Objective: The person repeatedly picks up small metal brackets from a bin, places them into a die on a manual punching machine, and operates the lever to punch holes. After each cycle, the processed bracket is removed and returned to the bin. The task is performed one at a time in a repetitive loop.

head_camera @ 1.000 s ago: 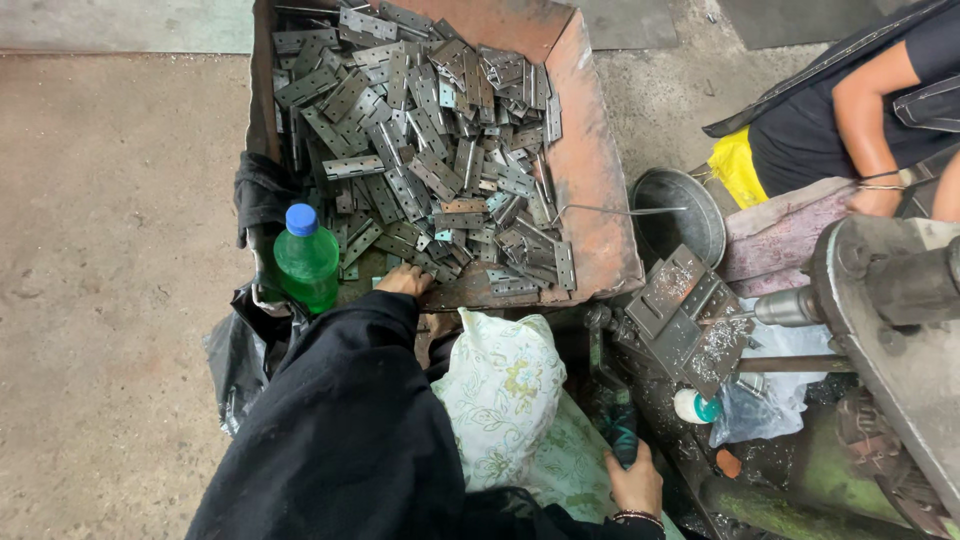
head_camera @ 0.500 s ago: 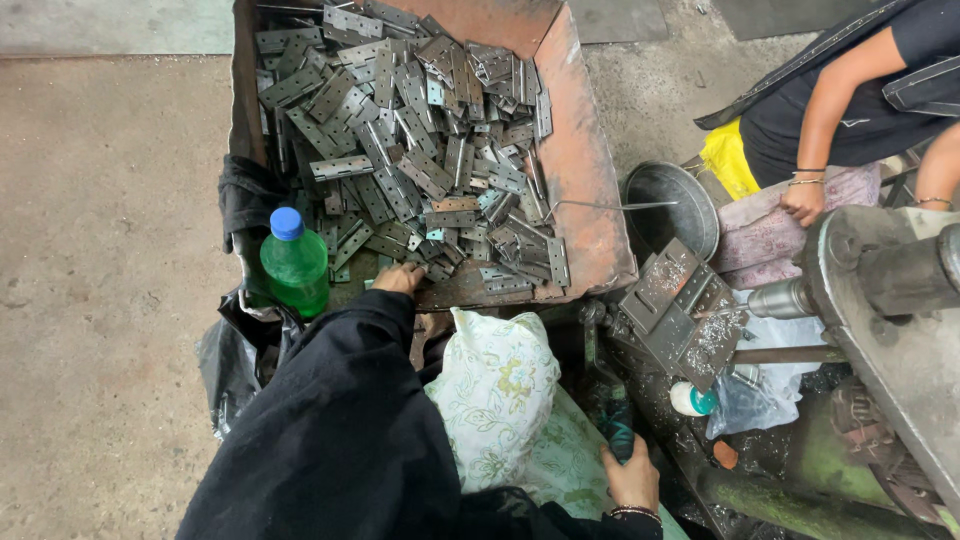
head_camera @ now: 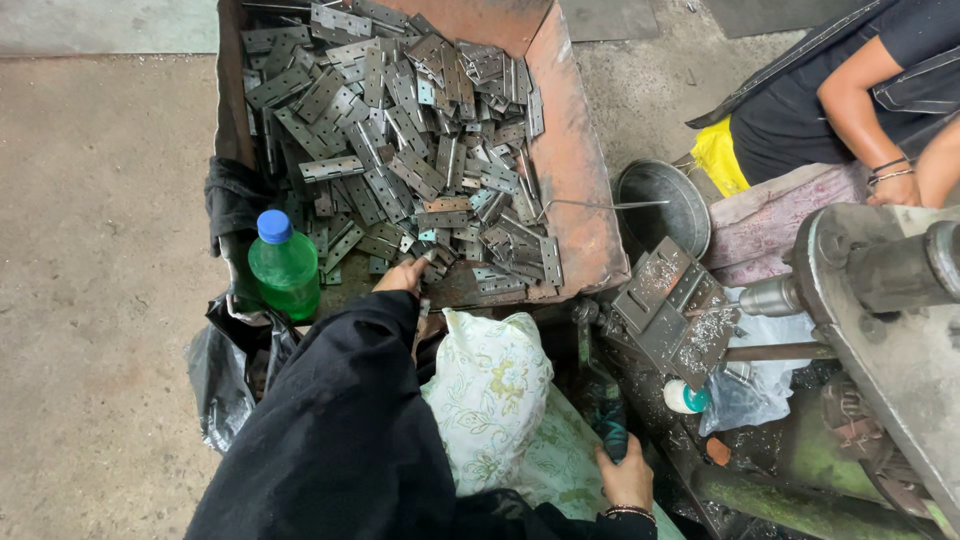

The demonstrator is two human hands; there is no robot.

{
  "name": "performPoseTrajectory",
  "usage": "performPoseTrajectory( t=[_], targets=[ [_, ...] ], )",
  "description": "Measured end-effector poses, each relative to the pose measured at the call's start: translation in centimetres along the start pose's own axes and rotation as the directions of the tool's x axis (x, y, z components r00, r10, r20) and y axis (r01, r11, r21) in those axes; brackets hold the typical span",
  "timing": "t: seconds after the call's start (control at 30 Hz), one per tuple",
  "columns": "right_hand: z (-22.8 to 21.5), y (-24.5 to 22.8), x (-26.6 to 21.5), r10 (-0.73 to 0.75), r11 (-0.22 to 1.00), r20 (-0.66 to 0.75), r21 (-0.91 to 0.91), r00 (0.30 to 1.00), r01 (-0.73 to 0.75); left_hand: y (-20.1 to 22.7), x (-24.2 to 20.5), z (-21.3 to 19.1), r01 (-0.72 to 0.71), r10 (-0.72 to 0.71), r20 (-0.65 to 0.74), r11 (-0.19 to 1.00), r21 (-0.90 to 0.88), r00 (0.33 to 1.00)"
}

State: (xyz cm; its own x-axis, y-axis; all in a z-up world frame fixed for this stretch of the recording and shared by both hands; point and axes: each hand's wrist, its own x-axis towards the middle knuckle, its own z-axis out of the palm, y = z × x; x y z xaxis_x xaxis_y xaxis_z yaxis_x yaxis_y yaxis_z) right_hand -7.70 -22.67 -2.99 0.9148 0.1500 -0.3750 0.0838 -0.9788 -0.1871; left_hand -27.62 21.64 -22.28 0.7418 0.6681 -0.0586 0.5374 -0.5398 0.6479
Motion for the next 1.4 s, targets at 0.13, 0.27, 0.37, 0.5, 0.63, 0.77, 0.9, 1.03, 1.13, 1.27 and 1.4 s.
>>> performPoseTrajectory(
  t=[0.13,0.27,0.37,0.5,0.63,0.77,0.9,1.03,1.13,1.27,1.4],
  targets=[
    [-0.3,-0.2,-0.6,-0.003,1.0,0.004,0.0,1.0,0.003,1.3,-0.5,0.4,-0.096,0.1,-0.075,0.994,0.059,0.992],
    [0.0,-0.1,-0.4,-0.007,1.0,0.004,0.002,1.0,0.007,2.5,-2.1,-1.4,-0.051,0.064,-0.116,0.992,0.114,0.991],
    [0.3,0.5,0.1,-0.059,0.998,-0.037,0.017,0.998,0.06,1.6,-3.5,-2.4,-0.062,0.053,0.069,0.989,0.138,0.996],
    [0.7,1.1,0.7,-0.053,0.999,-0.03,-0.013,0.998,0.052,0.0,-3.9,-2.2,-0.216,0.174,0.154,0.919,0.33,0.973],
    [1.2,1.5,0.9,-0.05,0.998,-0.02,-0.045,0.999,0.049,-1.2,-2.4,-1.5,-0.209,0.162,0.17,0.925,0.317,0.972],
    [1.4,1.7,1.2,-0.059,0.997,-0.019,-0.05,0.998,0.058,-1.8,-0.8,-1.2,-0.267,0.226,0.19,0.936,0.229,0.955],
    [2.1,2.5,1.3,-0.081,0.997,-0.016,-0.013,0.997,0.081,-1.8,0.0,-1.2,-0.256,0.247,0.081,0.959,0.124,0.966],
    [2.1,2.3,1.2,-0.082,0.997,0.038,0.008,0.996,0.082,2.4,-1.0,-5.0,-0.253,0.237,-0.096,0.941,-0.223,0.967],
    [1.8,2.1,0.6,-0.128,0.991,-0.008,0.046,0.992,0.128,8.7,-1.2,-8.3,-0.251,0.204,-0.149,0.84,-0.482,0.968],
    [1.0,0.4,-0.1,-0.352,0.924,-0.345,0.023,0.87,0.383,17.8,0.1,-11.1,-0.326,0.29,-0.181,0.598,-0.733,0.94],
    [0.3,-3.4,-0.5,-0.324,0.589,-0.474,0.577,0.819,0.566,26.0,3.6,-7.4,-0.276,0.425,-0.105,0.363,-0.89,0.899]
  ],
)
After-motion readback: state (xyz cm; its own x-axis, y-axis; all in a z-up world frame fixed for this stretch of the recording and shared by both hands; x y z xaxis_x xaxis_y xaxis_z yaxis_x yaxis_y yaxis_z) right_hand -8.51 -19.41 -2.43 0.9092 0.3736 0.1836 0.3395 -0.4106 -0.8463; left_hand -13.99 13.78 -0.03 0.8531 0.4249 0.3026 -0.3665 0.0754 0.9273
